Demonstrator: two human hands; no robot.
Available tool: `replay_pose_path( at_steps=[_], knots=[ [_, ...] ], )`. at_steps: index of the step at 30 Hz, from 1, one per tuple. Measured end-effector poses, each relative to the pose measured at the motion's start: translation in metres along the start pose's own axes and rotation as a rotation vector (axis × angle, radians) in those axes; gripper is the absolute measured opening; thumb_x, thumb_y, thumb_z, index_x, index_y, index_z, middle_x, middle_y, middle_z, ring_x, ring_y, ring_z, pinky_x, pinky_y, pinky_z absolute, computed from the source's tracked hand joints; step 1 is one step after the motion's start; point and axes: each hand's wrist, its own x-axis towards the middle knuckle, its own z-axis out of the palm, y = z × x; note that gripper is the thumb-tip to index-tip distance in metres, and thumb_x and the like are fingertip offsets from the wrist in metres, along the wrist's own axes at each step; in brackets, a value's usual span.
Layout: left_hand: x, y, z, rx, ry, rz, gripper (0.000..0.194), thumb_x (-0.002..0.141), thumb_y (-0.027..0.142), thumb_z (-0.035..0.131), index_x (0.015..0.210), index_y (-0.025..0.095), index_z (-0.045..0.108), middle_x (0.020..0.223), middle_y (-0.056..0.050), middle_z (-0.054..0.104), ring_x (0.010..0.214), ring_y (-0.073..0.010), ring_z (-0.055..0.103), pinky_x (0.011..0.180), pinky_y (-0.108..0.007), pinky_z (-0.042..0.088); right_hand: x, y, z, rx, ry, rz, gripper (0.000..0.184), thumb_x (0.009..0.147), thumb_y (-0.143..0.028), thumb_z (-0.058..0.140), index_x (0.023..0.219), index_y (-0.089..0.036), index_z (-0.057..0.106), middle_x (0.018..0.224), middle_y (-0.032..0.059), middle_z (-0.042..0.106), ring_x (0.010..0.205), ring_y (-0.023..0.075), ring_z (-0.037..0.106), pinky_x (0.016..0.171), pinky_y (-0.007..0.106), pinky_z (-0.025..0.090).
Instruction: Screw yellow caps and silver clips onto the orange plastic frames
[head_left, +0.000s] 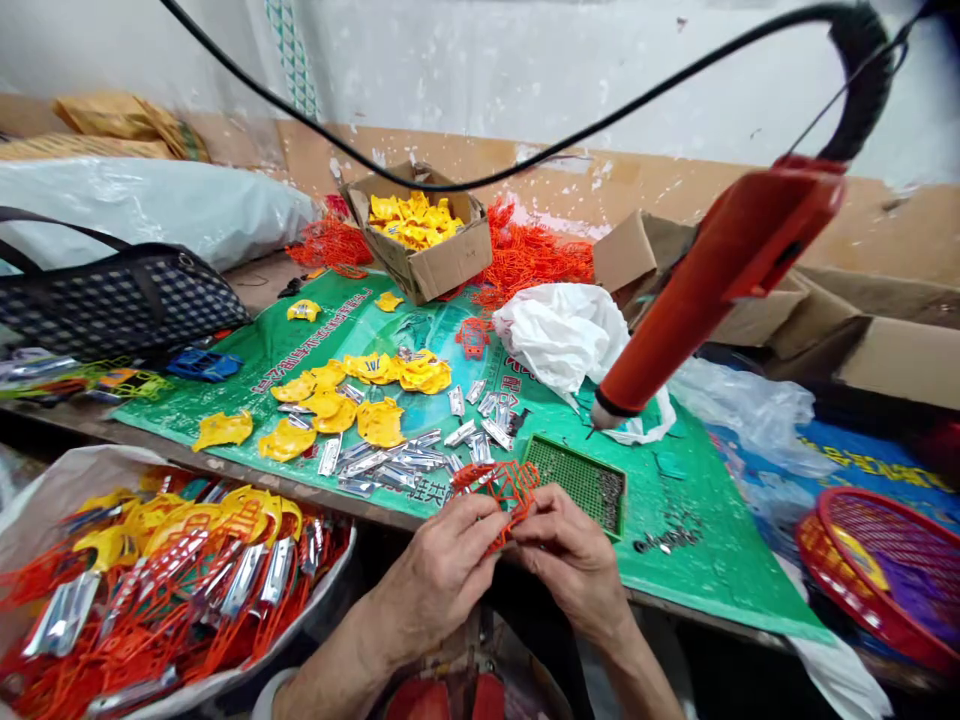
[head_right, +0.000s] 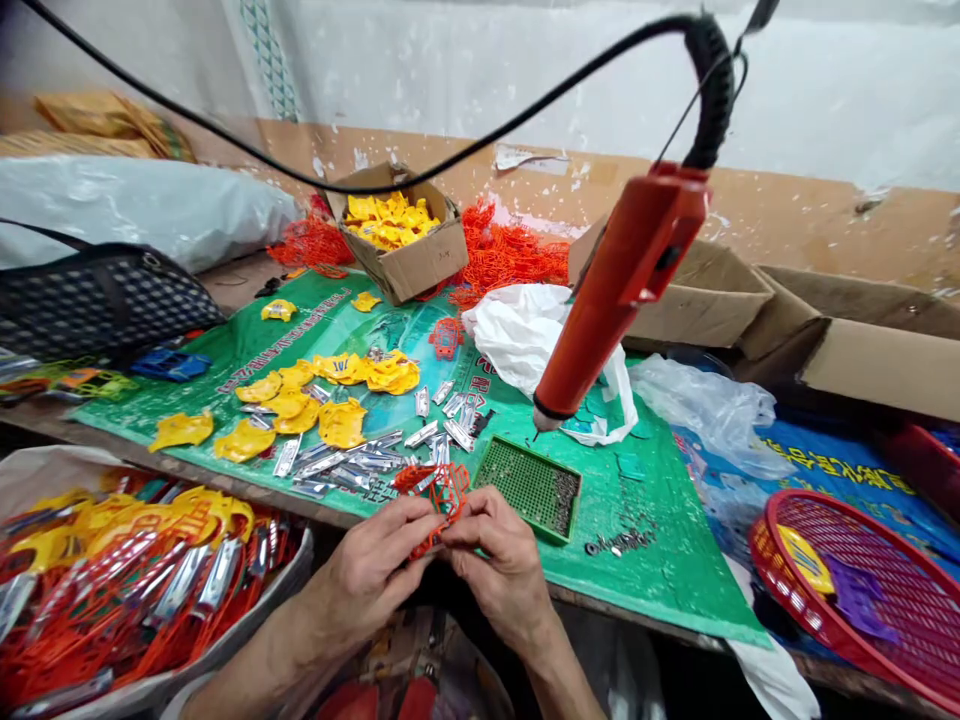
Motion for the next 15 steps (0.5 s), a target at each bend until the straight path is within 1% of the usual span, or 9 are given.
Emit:
replay_pose_path(
  at_steps=[2,5,9,12,13,15],
  knots=[
    [-0.001,0.001,0.002,0.043,0.002,0.023,0.041,0.088,0.003,0.044,0.123,0.018,0.059,0.108,-0.013,0.064,0.103,-0.0227,0.060,0.092,-0.034,0.049,-0.005,0.000,0.002,-0.086,0.053,-0.083,0.017,0.081,-0.010,0.067,0.086,-0.026,0.070,0.083,0.0024,0.063,0.078,0.0150,0.062,0.066,0.026,0.052],
    [-0.003,0.002,0.003,0.072,-0.005,0.042,0.043,0.087,0.002,0.042,0.123,0.019,0.060,0.107,-0.013,0.066,0.101,-0.0235,0.061,0.091,-0.037,0.050,-0.011,-0.001,0.005,-0.159,0.068,-0.150,0.023,0.081,-0.005,0.063,0.089,-0.027,0.067,0.085,0.0031,0.062,0.077,0.0150,0.064,0.064,0.026,0.054],
    [-0.005,0.004,0.002,0.084,-0.004,0.057,0.041,0.087,0.003,0.043,0.119,0.019,0.063,0.105,-0.012,0.067,0.099,-0.0242,0.062,0.090,-0.038,0.050,-0.018,-0.006,0.009,-0.234,0.098,-0.197,0.036,0.082,-0.002,0.062,0.103,-0.030,0.064,0.087,0.0033,0.063,0.077,0.0151,0.064,0.064,0.025,0.055],
    [-0.005,0.005,0.001,0.077,-0.003,0.080,0.039,0.087,0.003,0.042,0.115,0.017,0.064,0.102,-0.012,0.067,0.097,-0.0245,0.061,0.089,-0.038,0.050,-0.022,-0.009,0.012,-0.259,0.110,-0.225,0.042,0.083,-0.001,0.058,0.112,-0.031,0.064,0.092,0.0049,0.063,0.079,0.0149,0.064,0.065,0.025,0.055],
    [-0.005,0.006,0.000,0.075,-0.002,0.088,0.038,0.087,0.002,0.041,0.114,0.016,0.064,0.101,-0.013,0.067,0.096,-0.0245,0.061,0.089,-0.038,0.050,-0.023,-0.010,0.013,-0.261,0.113,-0.228,0.042,0.083,0.000,0.058,0.111,-0.030,0.065,0.092,0.0050,0.062,0.078,0.0146,0.064,0.064,0.024,0.054],
    [-0.005,0.005,0.000,0.076,-0.016,0.092,0.035,0.087,0.003,0.041,0.112,0.015,0.063,0.101,-0.014,0.066,0.094,-0.0243,0.060,0.087,-0.037,0.050,-0.024,-0.011,0.013,-0.262,0.106,-0.214,0.036,0.082,-0.001,0.058,0.103,-0.029,0.068,0.089,0.0043,0.061,0.074,0.0139,0.062,0.060,0.024,0.053]
  ],
)
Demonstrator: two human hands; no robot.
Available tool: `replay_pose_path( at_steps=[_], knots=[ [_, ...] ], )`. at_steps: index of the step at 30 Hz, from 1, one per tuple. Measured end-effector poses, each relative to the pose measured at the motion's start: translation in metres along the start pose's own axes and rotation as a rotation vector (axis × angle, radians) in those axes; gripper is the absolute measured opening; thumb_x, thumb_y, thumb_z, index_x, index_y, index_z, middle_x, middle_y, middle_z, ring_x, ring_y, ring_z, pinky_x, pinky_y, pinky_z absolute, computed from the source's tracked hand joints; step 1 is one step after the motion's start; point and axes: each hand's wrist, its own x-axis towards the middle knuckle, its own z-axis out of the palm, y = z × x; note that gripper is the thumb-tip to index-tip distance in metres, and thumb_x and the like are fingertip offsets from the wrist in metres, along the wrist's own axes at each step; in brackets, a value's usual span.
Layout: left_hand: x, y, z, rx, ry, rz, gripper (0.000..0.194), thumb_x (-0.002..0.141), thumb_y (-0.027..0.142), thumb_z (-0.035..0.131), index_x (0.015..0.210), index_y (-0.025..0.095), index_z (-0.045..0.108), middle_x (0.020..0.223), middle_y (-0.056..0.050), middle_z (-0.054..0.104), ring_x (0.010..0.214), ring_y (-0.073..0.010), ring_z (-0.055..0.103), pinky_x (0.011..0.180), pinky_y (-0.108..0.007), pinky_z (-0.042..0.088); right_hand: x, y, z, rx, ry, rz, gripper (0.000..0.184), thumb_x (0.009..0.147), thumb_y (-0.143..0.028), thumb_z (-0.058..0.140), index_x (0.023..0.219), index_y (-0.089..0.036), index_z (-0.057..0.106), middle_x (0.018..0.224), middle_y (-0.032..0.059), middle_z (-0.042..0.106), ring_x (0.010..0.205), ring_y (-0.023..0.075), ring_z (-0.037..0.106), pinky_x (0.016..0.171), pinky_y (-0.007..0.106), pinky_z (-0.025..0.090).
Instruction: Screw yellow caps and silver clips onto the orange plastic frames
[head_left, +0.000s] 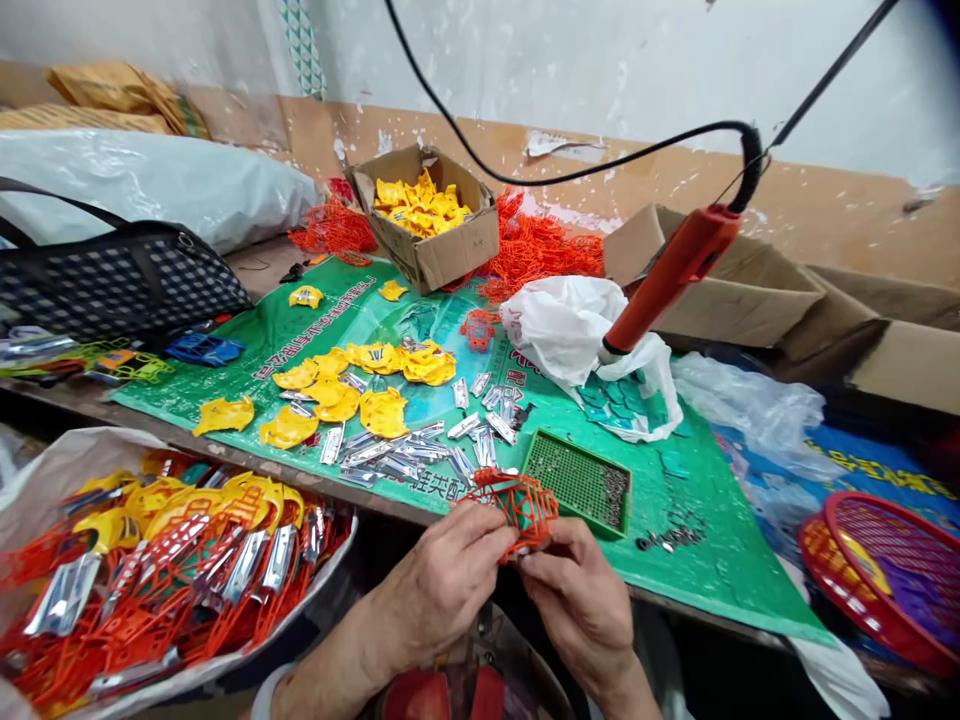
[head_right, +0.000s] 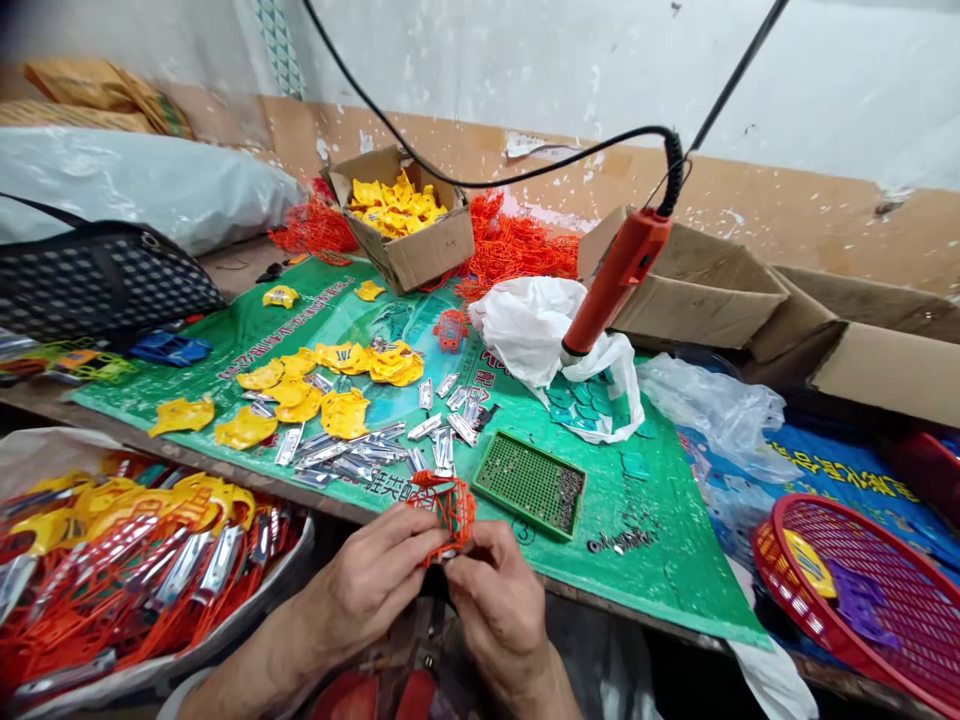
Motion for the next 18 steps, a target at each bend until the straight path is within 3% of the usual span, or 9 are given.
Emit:
replay_pose_path(
  at_steps=[7,12,18],
  knots=[
    [-0.001,-0.002,0.001,-0.004,-0.054,-0.031,0.034,0.091,0.005,0.039,0.112,0.016,0.063,0.103,-0.014,0.066,0.096,-0.0246,0.060,0.087,-0.039,0.049,-0.004,0.003,-0.001,0.065,-0.010,0.069,0.030,0.080,0.002,0.061,0.092,-0.025,0.065,0.083,0.0018,0.065,0.074,0.0138,0.062,0.063,0.024,0.052],
    [-0.001,-0.008,0.001,-0.074,-0.060,-0.010,0.029,0.092,0.010,0.047,0.117,0.016,0.060,0.106,-0.013,0.066,0.098,-0.0234,0.059,0.092,-0.039,0.047,-0.006,0.012,-0.003,0.136,0.015,0.114,0.028,0.076,0.002,0.067,0.088,-0.024,0.065,0.081,0.0002,0.067,0.072,0.0132,0.062,0.063,0.024,0.051],
    [0.001,-0.013,0.002,0.016,-0.009,0.075,0.027,0.093,0.007,0.046,0.118,0.012,0.055,0.102,-0.012,0.066,0.093,-0.0213,0.057,0.087,-0.041,0.048,-0.009,0.019,-0.001,0.161,0.018,0.077,0.043,0.078,0.004,0.064,0.107,-0.028,0.069,0.086,0.0017,0.064,0.074,0.0132,0.063,0.061,0.024,0.053]
  ],
)
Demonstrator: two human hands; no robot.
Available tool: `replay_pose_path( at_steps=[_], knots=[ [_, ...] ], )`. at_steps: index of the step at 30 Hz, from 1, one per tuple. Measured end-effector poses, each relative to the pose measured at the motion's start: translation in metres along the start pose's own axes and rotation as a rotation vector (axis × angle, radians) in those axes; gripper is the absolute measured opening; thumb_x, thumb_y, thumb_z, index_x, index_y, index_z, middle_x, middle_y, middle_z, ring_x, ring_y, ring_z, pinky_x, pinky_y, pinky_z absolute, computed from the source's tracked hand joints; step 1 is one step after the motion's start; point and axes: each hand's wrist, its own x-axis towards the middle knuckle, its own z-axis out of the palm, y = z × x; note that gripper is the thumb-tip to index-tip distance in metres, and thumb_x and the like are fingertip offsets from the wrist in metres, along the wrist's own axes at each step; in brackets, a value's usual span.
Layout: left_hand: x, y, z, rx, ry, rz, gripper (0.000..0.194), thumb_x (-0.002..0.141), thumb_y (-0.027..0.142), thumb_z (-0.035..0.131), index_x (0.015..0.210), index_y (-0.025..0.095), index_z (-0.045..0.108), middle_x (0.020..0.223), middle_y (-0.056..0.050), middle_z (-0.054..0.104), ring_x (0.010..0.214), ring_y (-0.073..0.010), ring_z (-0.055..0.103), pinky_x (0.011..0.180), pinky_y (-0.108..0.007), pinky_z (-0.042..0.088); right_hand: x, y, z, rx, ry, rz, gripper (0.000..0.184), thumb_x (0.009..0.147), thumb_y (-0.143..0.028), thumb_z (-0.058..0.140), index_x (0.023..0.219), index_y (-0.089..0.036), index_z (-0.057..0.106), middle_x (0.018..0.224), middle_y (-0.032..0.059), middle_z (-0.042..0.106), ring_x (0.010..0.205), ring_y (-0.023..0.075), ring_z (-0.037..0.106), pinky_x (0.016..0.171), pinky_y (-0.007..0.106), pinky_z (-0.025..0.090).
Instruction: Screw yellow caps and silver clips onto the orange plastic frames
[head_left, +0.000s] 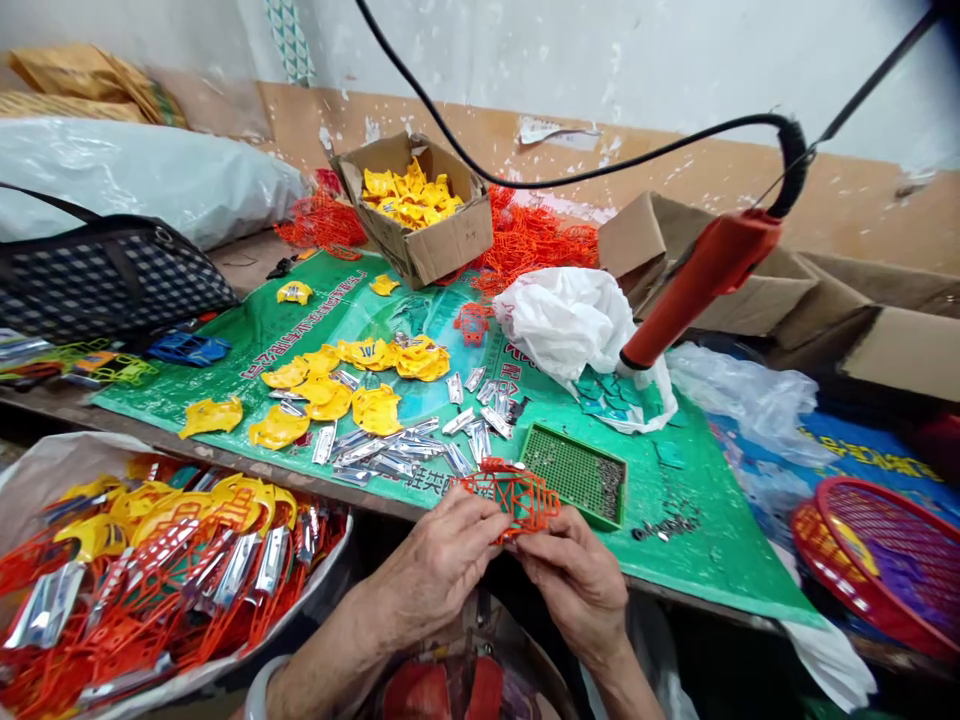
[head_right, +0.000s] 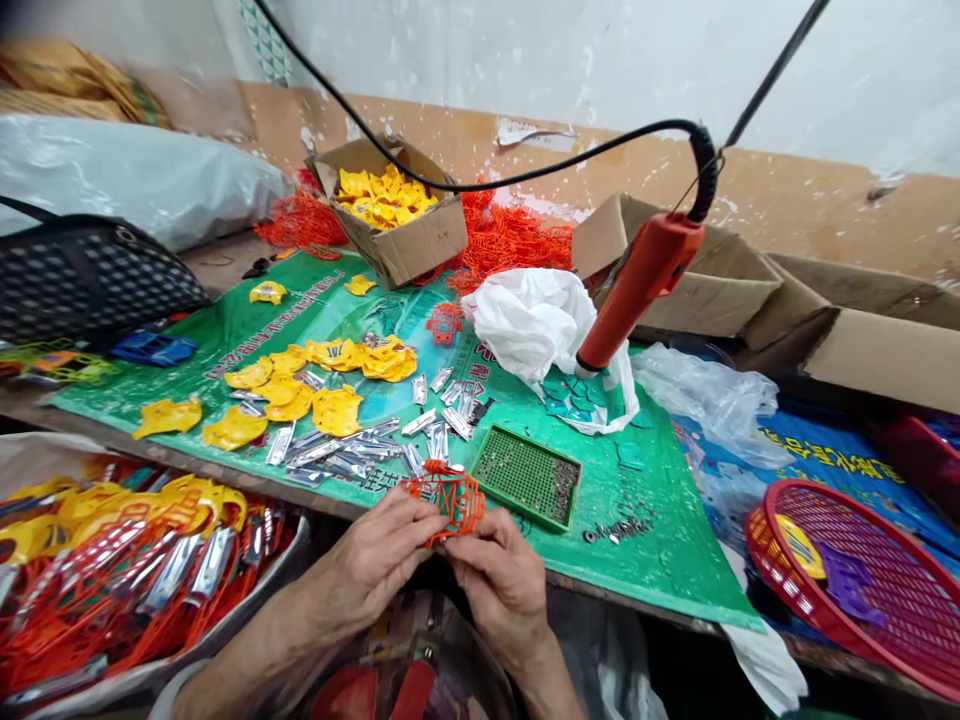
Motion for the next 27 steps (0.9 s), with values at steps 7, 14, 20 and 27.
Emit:
replay_pose_path(
  at_steps=[7,14,20,27],
  knots=[
    [0.004,0.002,0.002,0.103,-0.051,0.030,0.023,0.095,0.009,0.045,0.116,0.011,0.054,0.097,-0.010,0.065,0.085,-0.0197,0.054,0.080,-0.037,0.047,-0.007,0.004,0.001,-0.034,0.020,0.016,0.043,0.077,0.007,0.064,0.104,-0.026,0.068,0.088,0.0010,0.059,0.077,0.0118,0.060,0.063,0.023,0.052],
    [0.002,-0.002,0.004,0.132,-0.126,0.011,0.025,0.096,0.009,0.042,0.117,0.011,0.055,0.097,-0.010,0.063,0.087,-0.0206,0.053,0.081,-0.038,0.048,-0.008,0.006,0.000,-0.052,0.042,0.041,0.035,0.076,0.006,0.066,0.096,-0.023,0.068,0.085,-0.0001,0.060,0.077,0.0113,0.061,0.063,0.021,0.052],
    [0.003,0.000,0.005,0.127,-0.123,0.024,0.026,0.095,0.007,0.042,0.118,0.008,0.053,0.099,-0.011,0.062,0.088,-0.0216,0.052,0.082,-0.040,0.049,-0.009,0.007,-0.003,-0.060,0.029,0.018,0.035,0.077,0.006,0.066,0.097,-0.022,0.067,0.085,-0.0001,0.060,0.078,0.0108,0.060,0.066,0.021,0.052],
    [0.002,0.004,0.007,0.189,-0.159,0.029,0.032,0.097,0.012,0.036,0.125,0.007,0.049,0.104,-0.013,0.063,0.091,-0.0232,0.053,0.080,-0.040,0.051,-0.011,0.009,-0.003,-0.068,0.058,0.016,0.033,0.076,0.005,0.066,0.095,-0.022,0.067,0.086,0.0002,0.063,0.078,0.0113,0.061,0.067,0.022,0.053]
  ],
)
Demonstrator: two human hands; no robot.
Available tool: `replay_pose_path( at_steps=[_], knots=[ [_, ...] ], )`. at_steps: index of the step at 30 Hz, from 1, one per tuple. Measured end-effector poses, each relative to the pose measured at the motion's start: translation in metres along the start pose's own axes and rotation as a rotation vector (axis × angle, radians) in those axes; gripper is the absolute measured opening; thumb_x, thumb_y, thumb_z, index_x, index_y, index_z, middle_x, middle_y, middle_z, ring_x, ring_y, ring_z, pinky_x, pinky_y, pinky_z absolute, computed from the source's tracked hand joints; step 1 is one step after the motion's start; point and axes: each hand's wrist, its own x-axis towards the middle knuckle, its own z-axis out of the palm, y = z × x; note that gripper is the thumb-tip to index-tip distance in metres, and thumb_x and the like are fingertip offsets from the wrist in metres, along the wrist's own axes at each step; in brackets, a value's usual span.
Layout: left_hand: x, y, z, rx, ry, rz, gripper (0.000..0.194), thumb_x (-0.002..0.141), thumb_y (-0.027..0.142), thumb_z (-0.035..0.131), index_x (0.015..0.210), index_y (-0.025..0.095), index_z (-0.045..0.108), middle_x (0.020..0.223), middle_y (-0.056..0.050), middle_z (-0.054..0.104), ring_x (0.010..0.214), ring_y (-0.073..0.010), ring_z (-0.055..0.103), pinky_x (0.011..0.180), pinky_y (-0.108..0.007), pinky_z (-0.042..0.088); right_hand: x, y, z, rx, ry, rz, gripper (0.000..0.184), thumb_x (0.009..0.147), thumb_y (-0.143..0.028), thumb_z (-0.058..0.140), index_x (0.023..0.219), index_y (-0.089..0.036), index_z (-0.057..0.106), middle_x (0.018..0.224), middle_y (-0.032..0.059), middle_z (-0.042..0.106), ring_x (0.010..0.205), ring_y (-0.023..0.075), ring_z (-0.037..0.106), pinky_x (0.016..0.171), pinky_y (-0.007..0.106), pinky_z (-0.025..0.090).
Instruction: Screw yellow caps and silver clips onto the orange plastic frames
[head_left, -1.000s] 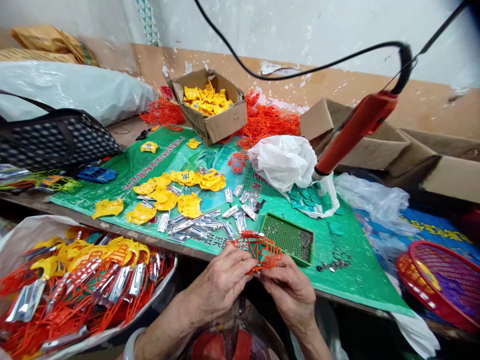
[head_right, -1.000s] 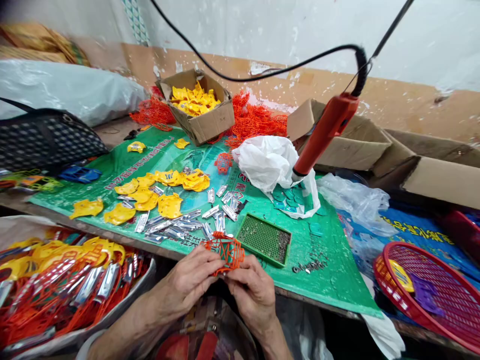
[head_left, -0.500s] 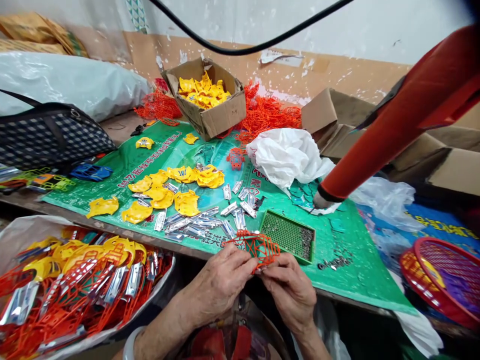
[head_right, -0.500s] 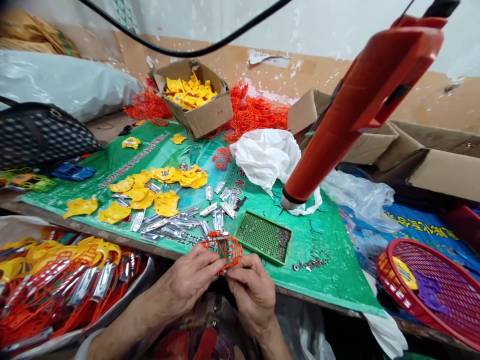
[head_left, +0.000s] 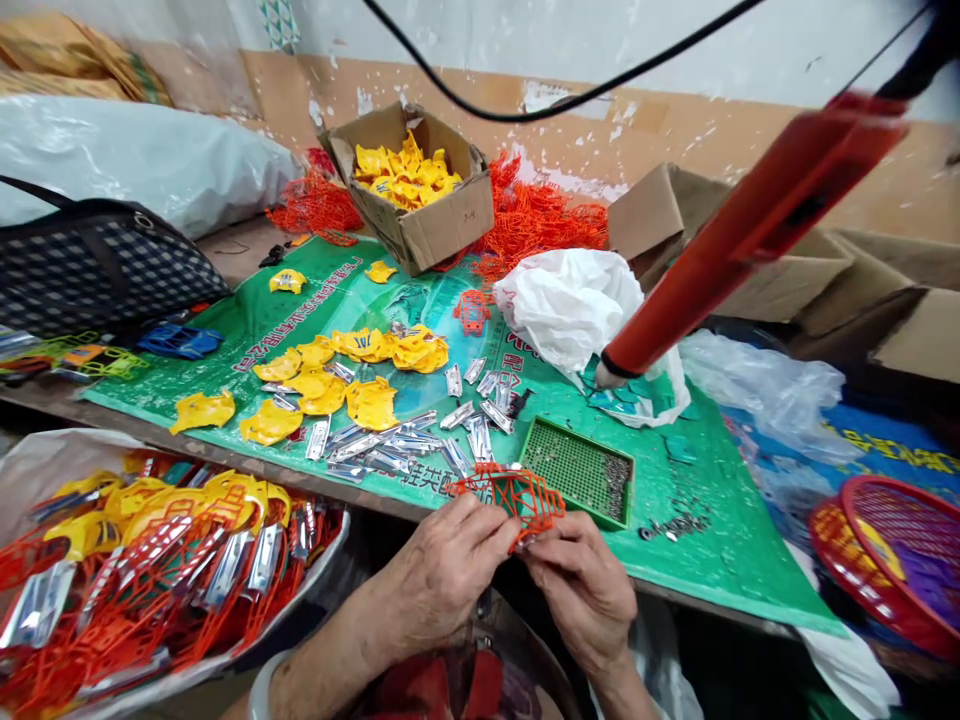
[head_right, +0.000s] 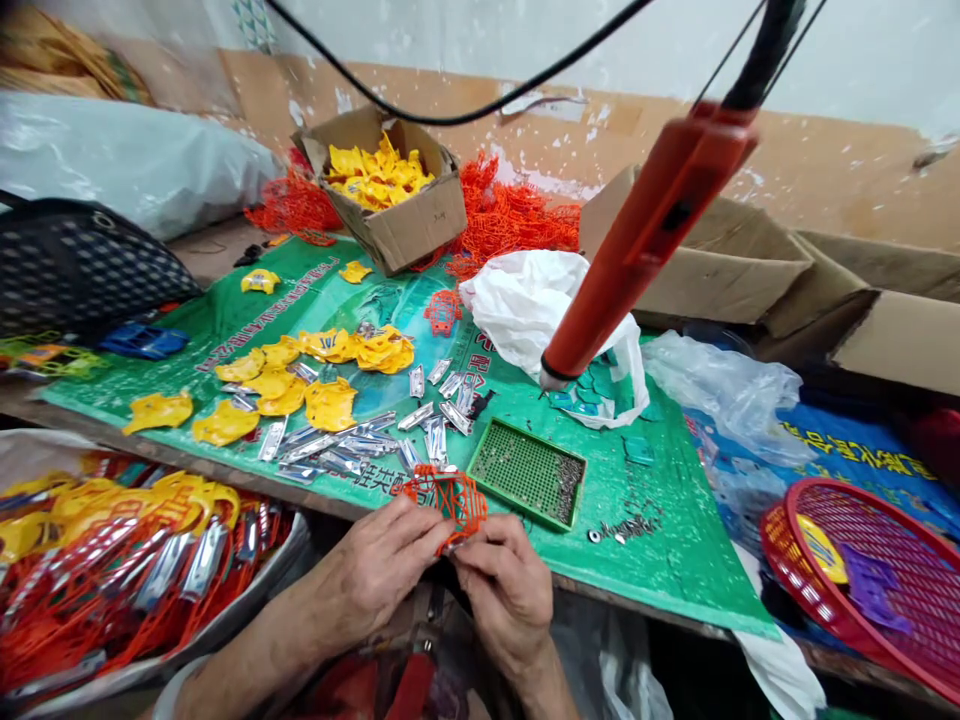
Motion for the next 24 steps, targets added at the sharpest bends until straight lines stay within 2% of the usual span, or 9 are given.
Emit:
replay_pose_path(
  at_steps=[5,11,15,17,20,24],
  knots=[
    [0.001,0.001,0.000,0.017,-0.042,0.001,0.033,0.097,0.014,0.037,0.127,0.008,0.049,0.106,-0.013,0.063,0.090,-0.0239,0.052,0.078,-0.039,0.051,-0.002,-0.002,0.001,0.013,0.036,0.012,0.033,0.076,0.005,0.066,0.095,-0.023,0.068,0.084,0.0001,0.063,0.074,0.0120,0.063,0.063,0.023,0.052],
    [0.004,0.000,-0.004,0.086,-0.073,0.051,0.029,0.094,0.011,0.041,0.120,0.008,0.053,0.099,-0.010,0.062,0.083,-0.0223,0.051,0.071,-0.037,0.048,-0.006,-0.001,0.000,-0.005,0.043,0.032,0.033,0.075,0.004,0.068,0.093,-0.024,0.067,0.082,-0.0005,0.062,0.072,0.0122,0.060,0.060,0.024,0.050],
    [0.005,-0.001,-0.002,0.108,-0.029,0.061,0.024,0.093,0.010,0.041,0.112,0.010,0.056,0.092,-0.007,0.062,0.080,-0.0207,0.050,0.070,-0.036,0.047,-0.008,0.000,0.003,-0.033,0.052,0.039,0.039,0.078,0.000,0.067,0.105,-0.028,0.067,0.083,-0.0002,0.060,0.072,0.0130,0.060,0.059,0.025,0.051],
    [0.005,-0.002,0.000,0.123,0.025,0.052,0.021,0.094,0.008,0.038,0.102,0.012,0.058,0.086,-0.006,0.060,0.076,-0.0193,0.049,0.066,-0.034,0.045,-0.010,-0.002,0.006,-0.184,0.041,0.022,0.043,0.081,-0.004,0.065,0.114,-0.031,0.066,0.081,0.0007,0.057,0.070,0.0136,0.059,0.056,0.025,0.051],
    [0.007,0.000,0.003,0.176,0.051,0.043,0.020,0.095,0.009,0.039,0.087,0.014,0.057,0.078,-0.004,0.057,0.071,-0.0187,0.048,0.060,-0.033,0.041,-0.014,-0.007,0.011,-0.537,0.035,-0.043,0.042,0.085,-0.009,0.060,0.119,-0.032,0.066,0.083,0.0049,0.058,0.073,0.0178,0.059,0.057,0.029,0.050],
    [0.010,0.002,0.005,0.215,0.025,0.031,0.021,0.094,0.009,0.040,0.083,0.015,0.057,0.080,-0.006,0.059,0.073,-0.0190,0.052,0.062,-0.032,0.044,-0.011,-0.009,0.008,-0.624,0.021,-0.113,0.037,0.084,-0.011,0.057,0.115,-0.028,0.069,0.107,0.0115,0.066,0.101,0.0285,0.058,0.082,0.043,0.047]
  ],
)
